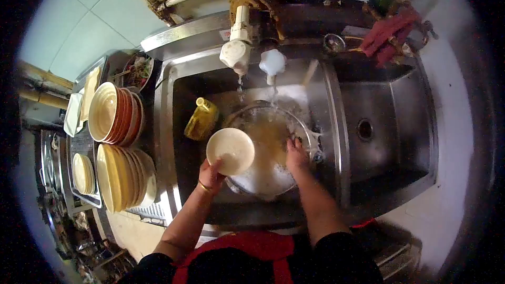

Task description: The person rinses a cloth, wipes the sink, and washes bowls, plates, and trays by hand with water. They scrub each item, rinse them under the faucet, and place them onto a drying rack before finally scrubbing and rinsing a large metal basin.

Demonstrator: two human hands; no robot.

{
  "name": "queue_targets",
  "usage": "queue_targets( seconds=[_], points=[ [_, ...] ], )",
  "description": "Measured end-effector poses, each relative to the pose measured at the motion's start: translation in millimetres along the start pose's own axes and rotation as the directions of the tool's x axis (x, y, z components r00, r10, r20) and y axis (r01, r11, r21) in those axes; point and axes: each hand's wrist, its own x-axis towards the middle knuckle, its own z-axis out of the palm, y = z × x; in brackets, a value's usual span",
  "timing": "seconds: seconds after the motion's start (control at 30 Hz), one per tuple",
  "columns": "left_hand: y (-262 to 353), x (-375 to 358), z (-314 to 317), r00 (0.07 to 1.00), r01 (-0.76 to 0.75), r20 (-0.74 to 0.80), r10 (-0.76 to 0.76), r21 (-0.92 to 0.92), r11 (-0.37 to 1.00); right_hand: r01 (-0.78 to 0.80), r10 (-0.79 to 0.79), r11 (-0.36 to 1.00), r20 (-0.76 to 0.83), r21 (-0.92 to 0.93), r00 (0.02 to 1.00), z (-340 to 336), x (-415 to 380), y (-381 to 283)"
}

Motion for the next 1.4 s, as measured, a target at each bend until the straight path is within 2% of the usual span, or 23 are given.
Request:
queue_targets(
  seconds=[0.03,0.07,0.17,0.27,0.3,0.33,0.4,0.43,0.53,0.57,0.63,0.73,0.8,0.9,0.93,1.0,1.07,1.1,1.17,1.23,1.3,1.33,1.4],
  points=[
    [1.8,-2.3,1.4,1.000,0.022,-0.013,-0.021,0.061,0.998,-0.015,0.015,0.998,0.002,0.059,1.000,4.0,0.1,-0.5],
    [1.5,-2.3,4.7,0.998,0.028,-0.061,-0.024,0.066,0.997,-0.040,0.032,0.994,-0.089,-0.098,0.996,8.4,-7.0,-0.9],
    [-6.1,1.6,5.2,0.994,-0.010,-0.105,0.018,0.073,0.997,-0.020,0.025,0.999,-0.137,0.037,0.990,-22.8,-9.5,-19.9],
    [-8.8,8.0,9.2,0.999,-0.037,-0.030,0.040,0.091,0.995,0.185,-0.106,0.824,-0.175,0.535,0.979,-46.1,-25.1,-61.0],
    [-12.1,8.8,14.7,0.995,-0.099,-0.020,0.101,0.101,0.990,0.364,-0.277,0.768,-0.238,0.527,0.931,-78.7,-37.0,-90.4],
    [-16.2,8.9,22.4,0.987,-0.158,-0.011,0.160,0.113,0.981,0.313,-0.295,0.666,-0.147,0.677,0.944,-86.2,-51.3,-110.8],
    [-41.3,27.7,11.6,0.927,-0.366,0.031,0.373,0.288,0.885,0.474,-0.510,0.611,-0.142,0.634,0.848,-107.1,-64.0,-147.2],
    [-35.4,12.9,30.7,0.935,-0.355,0.087,0.345,0.172,0.919,0.548,-0.604,0.505,-0.180,0.666,0.776,-106.8,-66.0,-158.3],
    [-32.7,7.6,31.7,0.797,-0.605,0.330,0.507,0.426,0.673,0.632,-0.612,0.570,-0.243,0.525,0.753,-87.2,-50.2,-172.1],
    [-27.5,-4.6,37.3,0.919,-0.381,0.237,0.315,0.333,0.863,0.637,-0.636,0.606,-0.192,0.476,0.748,-86.5,-35.0,-170.6],
    [-30.5,-9.8,31.2,0.895,-0.440,0.252,0.367,0.381,0.813,0.617,-0.567,0.749,-0.248,0.242,0.786,-107.2,-14.4,-172.8],
    [-15.0,-18.9,39.4,0.807,-0.586,0.235,0.543,0.439,0.681,0.281,-0.197,0.762,-0.205,0.583,0.959,-93.7,9.4,-166.5],
    [4.2,-22.3,47.7,0.770,-0.611,0.149,0.620,0.451,0.651,-0.073,0.088,0.527,0.031,0.847,0.996,-101.0,11.3,-170.0],
    [24.9,-24.6,61.9,0.666,-0.681,0.093,0.740,0.480,0.553,-0.052,0.281,0.053,0.035,0.997,0.959,-100.0,-11.3,-189.1],
    [25.1,-24.0,66.3,0.645,-0.685,0.040,0.763,0.474,0.553,-0.111,0.335,-0.010,0.108,0.994,0.936,-89.8,-14.5,-191.9],
    [26.5,-26.7,78.5,0.637,-0.700,-0.048,0.770,0.382,0.603,-0.201,0.301,-0.232,0.267,0.952,0.916,-106.6,-37.7,-211.1],
    [14.5,-27.4,97.3,0.758,-0.618,-0.151,0.634,0.143,0.773,-0.268,0.172,-0.392,0.357,0.880,0.918,-117.0,-54.3,-230.7],
    [10.6,-28.8,102.4,0.811,-0.563,-0.185,0.555,0.016,0.827,-0.252,0.193,-0.266,0.307,0.931,0.932,-123.7,-59.4,-238.2],
    [7.6,-24.8,98.1,0.911,-0.407,0.038,0.410,-0.071,0.911,-0.169,0.199,-0.249,0.221,0.954,0.955,-121.8,-50.8,-226.6],
    [5.9,-21.8,92.4,0.945,-0.135,0.246,0.216,-0.308,0.942,0.015,0.141,0.022,-0.018,1.000,0.990,-135.3,-42.8,-205.0],
    [31.8,-30.8,87.2,0.945,-0.194,0.209,0.253,-0.266,0.944,-0.029,0.074,0.097,0.022,0.995,0.997,-137.1,-34.3,-174.9],
    [48.9,-30.4,81.0,0.913,-0.268,0.254,0.320,-0.216,0.939,0.045,0.007,0.301,-0.049,0.953,0.999,-152.1,-34.1,-165.6],
    [65.4,-20.6,59.2,0.876,-0.381,0.306,0.373,-0.034,0.924,0.253,-0.183,0.443,-0.189,0.860,0.965,-170.1,-37.1,-150.5]
  ],
)
